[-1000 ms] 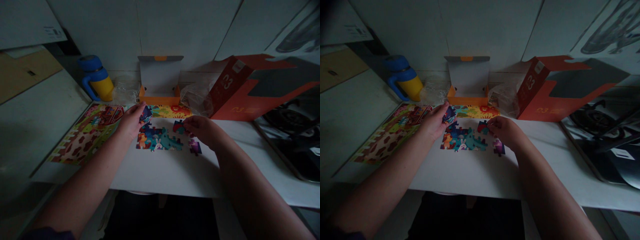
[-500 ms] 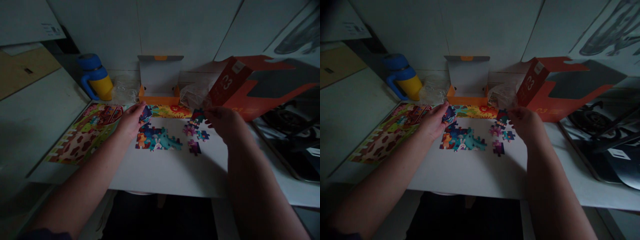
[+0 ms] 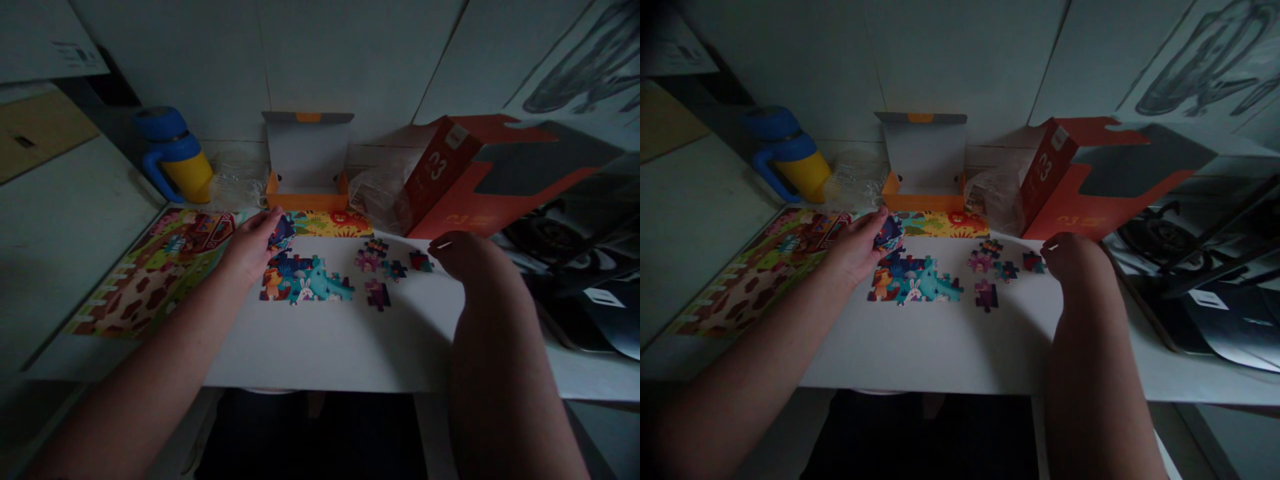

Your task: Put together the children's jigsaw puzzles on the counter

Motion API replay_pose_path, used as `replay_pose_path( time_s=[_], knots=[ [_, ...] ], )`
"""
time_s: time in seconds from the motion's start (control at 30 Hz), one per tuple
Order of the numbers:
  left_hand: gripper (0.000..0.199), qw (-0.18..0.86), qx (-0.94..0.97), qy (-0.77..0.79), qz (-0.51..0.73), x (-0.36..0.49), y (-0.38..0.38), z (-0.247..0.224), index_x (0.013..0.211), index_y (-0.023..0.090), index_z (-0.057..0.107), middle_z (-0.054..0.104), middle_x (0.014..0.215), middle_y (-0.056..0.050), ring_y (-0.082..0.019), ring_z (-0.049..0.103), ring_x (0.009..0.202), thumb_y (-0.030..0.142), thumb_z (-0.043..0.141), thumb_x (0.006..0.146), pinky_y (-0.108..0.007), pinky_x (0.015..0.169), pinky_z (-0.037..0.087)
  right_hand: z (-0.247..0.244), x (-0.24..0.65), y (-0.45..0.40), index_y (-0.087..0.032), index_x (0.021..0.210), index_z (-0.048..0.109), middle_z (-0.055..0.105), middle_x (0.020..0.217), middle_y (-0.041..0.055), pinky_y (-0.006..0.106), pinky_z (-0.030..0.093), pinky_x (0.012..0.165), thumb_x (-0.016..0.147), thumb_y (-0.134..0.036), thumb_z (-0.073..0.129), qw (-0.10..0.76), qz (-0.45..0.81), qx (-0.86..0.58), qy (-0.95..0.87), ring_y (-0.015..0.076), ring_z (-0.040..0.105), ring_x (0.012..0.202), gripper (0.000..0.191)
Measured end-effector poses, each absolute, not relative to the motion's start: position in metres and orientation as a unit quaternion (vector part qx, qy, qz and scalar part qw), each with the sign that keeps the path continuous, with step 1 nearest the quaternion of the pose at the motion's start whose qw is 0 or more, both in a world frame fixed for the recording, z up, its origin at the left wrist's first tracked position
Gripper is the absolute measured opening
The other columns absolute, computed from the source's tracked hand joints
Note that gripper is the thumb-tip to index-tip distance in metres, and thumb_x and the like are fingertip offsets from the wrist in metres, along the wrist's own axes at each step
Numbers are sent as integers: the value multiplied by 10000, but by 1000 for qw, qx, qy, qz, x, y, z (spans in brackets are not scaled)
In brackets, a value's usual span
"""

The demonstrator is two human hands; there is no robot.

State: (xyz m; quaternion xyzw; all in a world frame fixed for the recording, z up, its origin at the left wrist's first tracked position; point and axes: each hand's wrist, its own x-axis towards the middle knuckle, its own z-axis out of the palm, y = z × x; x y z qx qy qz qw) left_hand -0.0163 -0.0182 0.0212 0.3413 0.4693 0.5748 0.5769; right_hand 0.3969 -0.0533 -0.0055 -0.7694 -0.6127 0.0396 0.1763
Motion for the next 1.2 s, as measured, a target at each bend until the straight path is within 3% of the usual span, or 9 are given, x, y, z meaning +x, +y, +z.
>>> replay_pose_path(
  time_s=[0.07,0.17,0.33,0.43,0.6,0.83,1.03,1.2],
  knots=[
    [508,581,345,469,569,-16,-18,21,834,236,680,739,924,-24,-184,691,840,554,974,567,-348,741,610,8,378,-57,-236,850,775,751,824,136,416,475,680,846,-294,678,127,-7,-794,-594,299,673,711,113],
    [507,597,357,474,540,-15,-21,20,873,240,716,738,949,-35,-184,682,829,569,964,577,-315,682,586,29,330,-63,-230,967,768,779,923,118,374,467,699,933,-362,622,223,3,-747,-626,276,699,801,200],
    [471,586,439,469,494,-5,-31,14,870,216,749,706,848,-32,-158,637,745,600,918,655,-255,632,507,39,244,-76,-230,955,725,761,840,72,317,457,609,971,-546,619,314,206,-612,-696,210,665,694,333],
    [420,563,516,442,470,2,-39,8,872,210,772,699,833,-28,-140,601,712,603,853,751,-240,621,453,31,215,-80,-234,1064,692,776,965,65,297,484,608,901,-601,720,349,282,-558,-699,192,679,724,403],
    [385,559,575,417,428,7,-44,3,877,212,786,732,903,-52,-183,639,833,578,845,773,-263,702,466,12,207,-75,-233,882,676,731,746,15,271,436,529,859,-545,783,333,368,-561,-663,161,622,609,331],
    [416,554,616,388,404,2,-39,-1,984,193,790,755,1049,-79,-203,648,997,584,791,843,-297,895,483,16,209,-72,-209,833,680,683,665,5,262,431,501,822,-588,794,338,445,-548,-622,146,590,562,396],
    [540,619,590,358,374,-2,-41,0,1257,220,725,717,1120,-56,-180,640,968,392,893,774,-305,880,498,24,215,-73,-207,813,666,681,711,8,272,514,544,808,-593,787,377,489,-542,-570,139,599,586,405],
    [523,642,575,337,380,-3,-41,1,1268,224,721,702,1176,-63,-181,636,1000,315,883,780,-295,871,503,18,219,-70,-188,829,678,686,728,4,259,543,589,779,-567,835,418,525,-521,-527,127,616,625,413]
  ],
)
